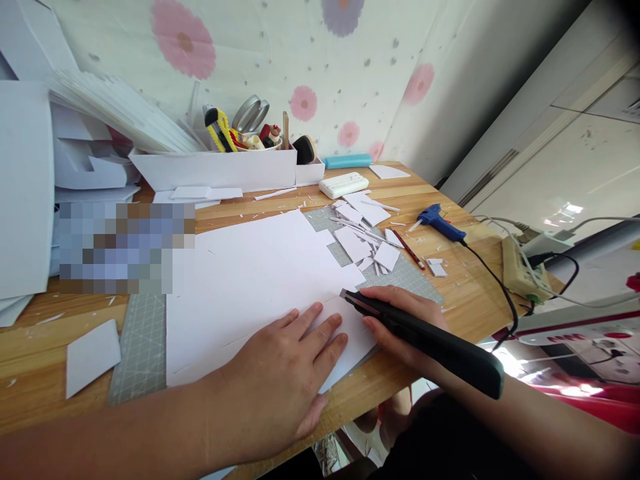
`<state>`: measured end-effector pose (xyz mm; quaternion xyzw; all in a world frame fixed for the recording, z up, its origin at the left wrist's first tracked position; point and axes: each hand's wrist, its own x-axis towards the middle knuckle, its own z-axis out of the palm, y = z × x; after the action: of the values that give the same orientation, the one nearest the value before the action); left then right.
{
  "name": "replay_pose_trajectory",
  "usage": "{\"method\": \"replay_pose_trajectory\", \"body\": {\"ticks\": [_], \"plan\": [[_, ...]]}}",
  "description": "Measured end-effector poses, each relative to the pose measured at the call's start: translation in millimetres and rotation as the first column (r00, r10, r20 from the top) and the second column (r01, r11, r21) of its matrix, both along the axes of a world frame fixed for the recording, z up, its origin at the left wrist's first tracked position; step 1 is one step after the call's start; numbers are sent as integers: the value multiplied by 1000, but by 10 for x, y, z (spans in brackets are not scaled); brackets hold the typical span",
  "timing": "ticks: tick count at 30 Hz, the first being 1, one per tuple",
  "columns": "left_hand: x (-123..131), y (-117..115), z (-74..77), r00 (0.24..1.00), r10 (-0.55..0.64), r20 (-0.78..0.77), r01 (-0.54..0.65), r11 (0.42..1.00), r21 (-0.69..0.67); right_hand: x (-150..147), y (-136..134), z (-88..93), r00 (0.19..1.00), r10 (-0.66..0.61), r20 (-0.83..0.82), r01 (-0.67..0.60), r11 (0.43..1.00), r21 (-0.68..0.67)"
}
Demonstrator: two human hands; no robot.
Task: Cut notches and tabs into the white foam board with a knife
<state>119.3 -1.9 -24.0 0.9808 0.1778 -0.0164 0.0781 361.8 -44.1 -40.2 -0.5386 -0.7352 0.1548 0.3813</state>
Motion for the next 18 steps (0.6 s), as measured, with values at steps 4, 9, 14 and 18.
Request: {"method": "replay_pose_trajectory", "body": {"ticks": [4, 9, 14, 18], "plan": [[4, 2, 15, 1000, -4, 17, 4, 1000, 16, -4, 20, 10, 1000, 20, 18, -20, 1000, 16], [22, -4, 16, 1000, 6, 19, -7, 999, 40, -20, 64, 131, 990, 98, 105, -95, 995, -30], [49, -39, -22, 1000, 26, 12, -27, 997, 72, -2, 96, 245, 974, 152, 167, -141, 987, -76], [62, -47, -39, 999, 34, 0, -34, 996, 82, 13, 89, 276, 968, 169, 184, -155, 984, -89]]}}
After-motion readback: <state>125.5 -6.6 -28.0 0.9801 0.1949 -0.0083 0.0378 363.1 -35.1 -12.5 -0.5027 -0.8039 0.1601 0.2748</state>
